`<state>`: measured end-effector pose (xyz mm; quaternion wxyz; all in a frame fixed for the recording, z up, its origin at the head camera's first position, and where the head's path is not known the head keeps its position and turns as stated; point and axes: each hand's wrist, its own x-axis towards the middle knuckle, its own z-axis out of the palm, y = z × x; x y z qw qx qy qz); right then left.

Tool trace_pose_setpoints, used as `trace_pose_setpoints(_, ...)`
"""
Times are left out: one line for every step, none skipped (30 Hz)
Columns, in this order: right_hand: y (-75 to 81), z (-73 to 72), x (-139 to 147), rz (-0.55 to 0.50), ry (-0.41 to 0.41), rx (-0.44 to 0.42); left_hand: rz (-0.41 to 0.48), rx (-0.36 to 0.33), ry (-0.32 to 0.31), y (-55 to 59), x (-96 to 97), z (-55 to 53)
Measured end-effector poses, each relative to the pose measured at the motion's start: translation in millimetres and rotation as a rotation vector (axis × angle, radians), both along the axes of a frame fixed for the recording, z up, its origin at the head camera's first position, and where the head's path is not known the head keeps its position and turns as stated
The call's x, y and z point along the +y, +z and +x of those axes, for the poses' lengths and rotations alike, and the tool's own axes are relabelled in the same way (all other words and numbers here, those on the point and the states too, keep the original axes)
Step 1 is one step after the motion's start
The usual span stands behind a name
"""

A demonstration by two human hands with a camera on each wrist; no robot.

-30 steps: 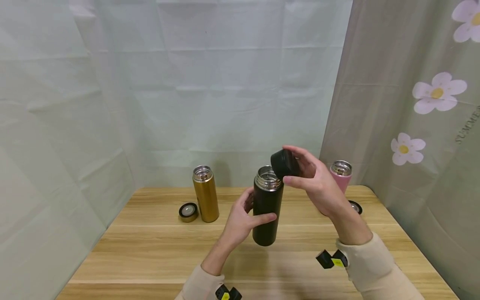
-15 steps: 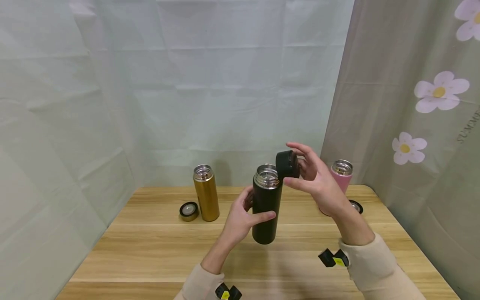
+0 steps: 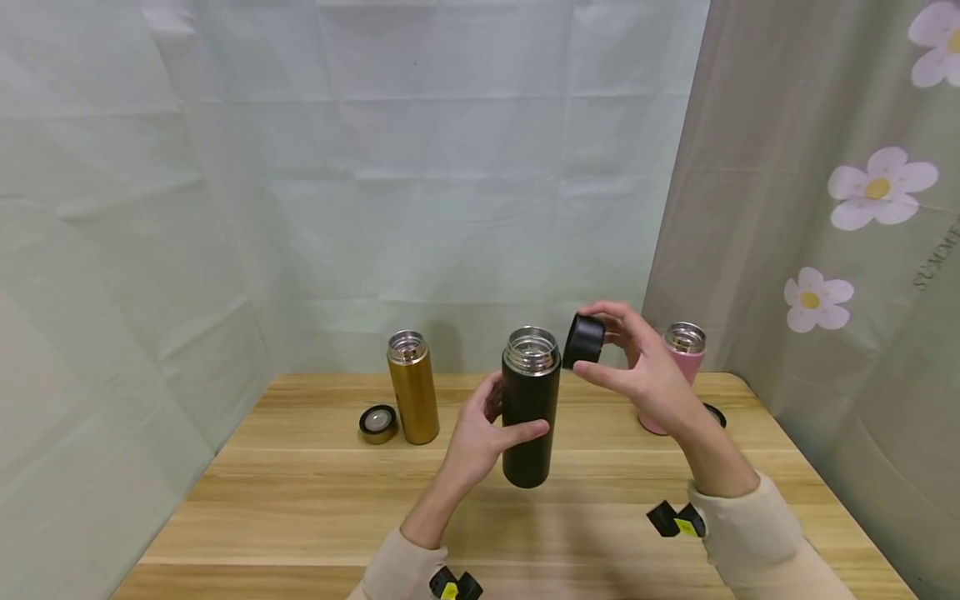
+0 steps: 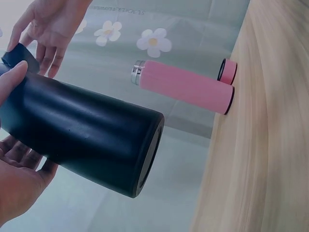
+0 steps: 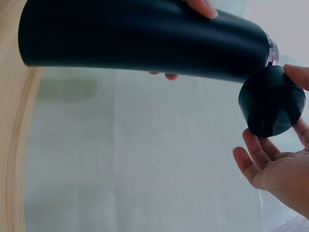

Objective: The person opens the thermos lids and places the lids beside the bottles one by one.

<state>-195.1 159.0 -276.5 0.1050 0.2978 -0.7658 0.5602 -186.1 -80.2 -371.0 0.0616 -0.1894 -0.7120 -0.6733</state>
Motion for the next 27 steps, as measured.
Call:
trace_pose_setpoints(-0.5,-0.1,0.7,0.007,-0.010,0.010,0.001,0.000,0.000,0.1,-0.2,0.0)
trace_pose_setpoints(-1.0,-0.3,1.4,0.015,-0.019,0.020,0.002,0.001,0.000,0.1,-0.3,-0.1)
trace_pose_setpoints(-1.6,-0.6,2.1,0.022,-0.026,0.030,0.002,0.001,0.001,0.2,-0.5,-0.1)
trace_pose_setpoints(-2.1,-0.9,2.8,0.028,-0.032,0.041,0.003,0.002,0.002,0.2,-0.6,-0.2)
trace_pose_setpoints(-2.6,-1.0,3.4,0.032,-0.037,0.049,0.004,0.002,0.001,0.2,-0.6,-0.3)
trace_pose_setpoints(-3.2,-1.2,4.1,0.036,-0.043,0.056,0.005,0.003,0.001,0.2,-0.7,-0.4)
trace_pose_setpoints(-3.7,-1.0,4.7,0.042,-0.049,0.060,0.005,0.003,0.000,0.2,-0.8,-0.4)
trace_pose_setpoints(-4.3,-0.9,5.1,0.045,-0.052,0.060,0.006,0.003,0.000,0.2,-0.9,-0.5)
trace_pose_setpoints(-4.9,-1.0,5.5,0.042,-0.053,0.059,0.007,0.003,-0.001,0.2,-0.9,-0.5)
trace_pose_setpoints(-5.5,-1.1,5.7,0.040,-0.054,0.059,0.009,0.004,-0.002,0.3,-1.0,-0.5)
trace_pose_setpoints(-6.2,-1.3,5.8,0.035,-0.052,0.058,0.009,0.003,-0.003,0.3,-1.0,-0.5)
trace_pose_setpoints(-6.9,-1.7,5.9,0.025,-0.047,0.055,0.009,0.002,-0.003,0.3,-1.1,-0.4)
trace_pose_setpoints(-7.5,-2.1,5.8,0.013,-0.037,0.051,0.008,0.002,-0.002,0.3,-1.1,-0.3)
trace_pose_setpoints(-8.3,-2.7,5.7,-0.001,-0.029,0.048,0.009,0.002,-0.003,0.4,-1.1,-0.3)
trace_pose_setpoints(-9.2,-3.4,5.7,-0.014,-0.020,0.047,0.009,0.002,-0.002,0.5,-1.2,-0.3)
trace_pose_setpoints(-9.9,-3.8,5.5,-0.025,-0.012,0.043,0.010,0.002,-0.002,0.6,-1.2,-0.3)
trace_pose_setpoints(-10.7,-4.2,5.4,-0.036,-0.003,0.039,0.009,0.002,-0.002,0.6,-1.2,-0.3)
trace_pose_setpoints(-11.5,-4.6,5.4,-0.044,0.002,0.036,0.011,0.002,-0.002,0.7,-1.3,-0.3)
trace_pose_setpoints(-12.2,-5.0,5.5,-0.049,0.005,0.035,0.011,0.003,-0.002,0.8,-1.3,-0.4)
trace_pose_setpoints(-12.9,-5.3,5.6,-0.051,0.004,0.035,0.011,0.004,-0.002,0.9,-1.4,-0.4)
trace_pose_setpoints(-13.5,-5.6,5.7,-0.052,0.005,0.035,0.012,0.005,-0.003,1.0,-1.4,-0.4)
trace_pose_setpoints(-13.9,-5.9,5.8,-0.052,0.004,0.036,0.012,0.006,-0.003,1.0,-1.5,-0.5)
trace_pose_setpoints(-14.3,-6.2,6.1,-0.052,0.003,0.037,0.012,0.006,-0.003,1.0,-1.5,-0.5)
trace_pose_setpoints(-14.5,-6.4,6.3,-0.050,-0.001,0.039,0.012,0.006,-0.004,1.2,-1.6,-0.4)
trace_pose_setpoints(-14.8,-6.6,6.5,-0.048,-0.004,0.041,0.012,0.006,-0.004,1.2,-1.7,-0.4)
trace_pose_setpoints(-14.9,-6.7,6.7,-0.045,-0.008,0.044,0.013,0.005,-0.005,1.2,-1.8,-0.4)
trace_pose_setpoints(-15.0,-6.8,7.0,-0.041,-0.012,0.047,0.013,0.005,-0.006,1.2,-1.9,-0.3)
